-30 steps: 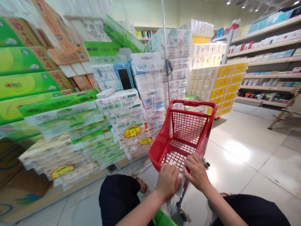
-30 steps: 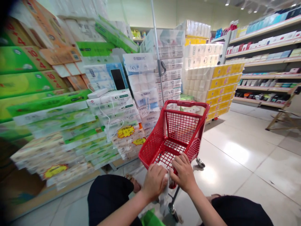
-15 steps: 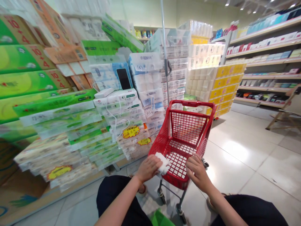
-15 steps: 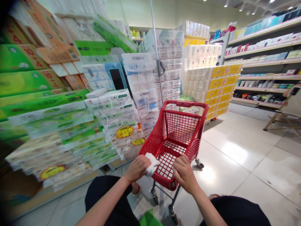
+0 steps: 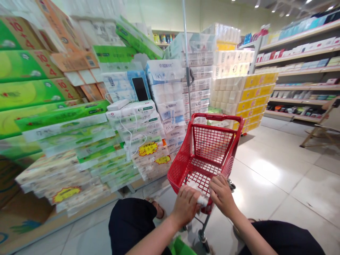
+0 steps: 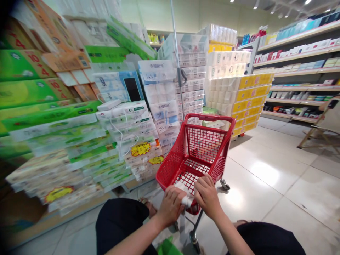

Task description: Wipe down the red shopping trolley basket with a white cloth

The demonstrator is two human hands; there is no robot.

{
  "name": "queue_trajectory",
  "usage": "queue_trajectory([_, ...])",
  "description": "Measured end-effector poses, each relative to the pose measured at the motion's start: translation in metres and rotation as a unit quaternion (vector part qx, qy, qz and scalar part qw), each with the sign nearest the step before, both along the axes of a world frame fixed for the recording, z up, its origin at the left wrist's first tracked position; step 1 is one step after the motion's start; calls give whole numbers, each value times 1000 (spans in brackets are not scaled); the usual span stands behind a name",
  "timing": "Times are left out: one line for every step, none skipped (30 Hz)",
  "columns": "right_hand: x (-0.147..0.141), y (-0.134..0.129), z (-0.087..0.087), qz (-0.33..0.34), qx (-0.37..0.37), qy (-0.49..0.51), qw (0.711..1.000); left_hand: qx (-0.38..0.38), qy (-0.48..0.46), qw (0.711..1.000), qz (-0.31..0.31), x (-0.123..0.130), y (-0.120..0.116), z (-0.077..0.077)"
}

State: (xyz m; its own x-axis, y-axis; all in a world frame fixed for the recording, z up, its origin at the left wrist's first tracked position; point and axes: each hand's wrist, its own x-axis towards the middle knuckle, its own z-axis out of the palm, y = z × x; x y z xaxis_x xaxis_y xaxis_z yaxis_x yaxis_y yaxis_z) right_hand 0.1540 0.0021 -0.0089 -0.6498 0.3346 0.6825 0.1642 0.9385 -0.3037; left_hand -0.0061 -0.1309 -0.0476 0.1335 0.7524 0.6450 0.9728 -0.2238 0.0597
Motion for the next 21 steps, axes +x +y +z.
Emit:
queue_trajectory([0, -1, 2, -2, -5, -4, 1000, 0, -9, 1000, 2, 16, 3, 1])
queue_trajectory([1, -1, 4, -1, -14, -9, 1000, 5, -23, 1000, 15, 29, 4, 4])
queue_trajectory([3, -1, 7, 3, -27, -14, 1000, 4, -39, 999, 26, 40, 5, 7])
queue_trajectory([6, -2, 10, 10, -44, -18, 999, -1, -54, 998, 25, 47, 4, 12])
queue_trajectory([9, -2, 15, 19, -65, -20, 997, -11, -67, 998, 11, 50, 2, 17])
queue_trajectory([12, -3, 20, 26, -88, -16, 996, -24, -81, 996, -16, 49, -2, 23])
queue_trajectory([15, -5, 25, 29, -108, -8, 994, -35, -100, 993, -51, 46, -5, 29])
queue_trajectory([18, -9, 31, 27, -123, 1, 992, -37, -129, 987, -88, 40, -8, 34])
queue_trajectory([19, -14, 38, 21, -128, 5, 992, -30, -171, 978, -116, 32, -10, 38])
queue_trajectory([19, -21, 44, 14, -122, 0, 992, -13, -221, 966, -130, 24, -10, 41])
queue_trajectory([17, -29, 49, 8, -105, -13, 994, 12, -274, 953, -129, 16, -9, 44])
queue_trajectory([14, -38, 53, 3, -81, -35, 996, 42, -320, 940, -114, 7, -6, 46])
queue_trajectory([9, -47, 54, -1, -52, -60, 997, 70, -353, 928, -90, 0, -3, 47])
queue_trajectory([2, -55, 53, -7, -21, -82, 996, 92, -372, 922, -60, -7, 2, 48])
queue_trajectory([-5, -62, 49, -14, 9, -101, 995, 104, -376, 920, -32, -12, 6, 48])
queue_trajectory([-12, -66, 42, -26, 38, -116, 992, 104, -367, 924, -10, -17, 10, 47])
queue_trajectory([-19, -69, 34, -42, 63, -128, 989, 91, -347, 933, 3, -20, 13, 47])
queue_trajectory([-25, -70, 25, -59, 85, -138, 985, 69, -319, 945, 6, -23, 15, 45])
queue_trajectory([-29, -70, 17, -73, 101, -147, 981, 40, -290, 956, 4, -25, 16, 43])
queue_trajectory([-32, -69, 9, -83, 110, -155, 978, 13, -262, 965, 3, -26, 16, 42])
queue_trajectory([-34, -67, 4, -86, 116, -159, 977, -9, -241, 971, 4, -27, 16, 40])
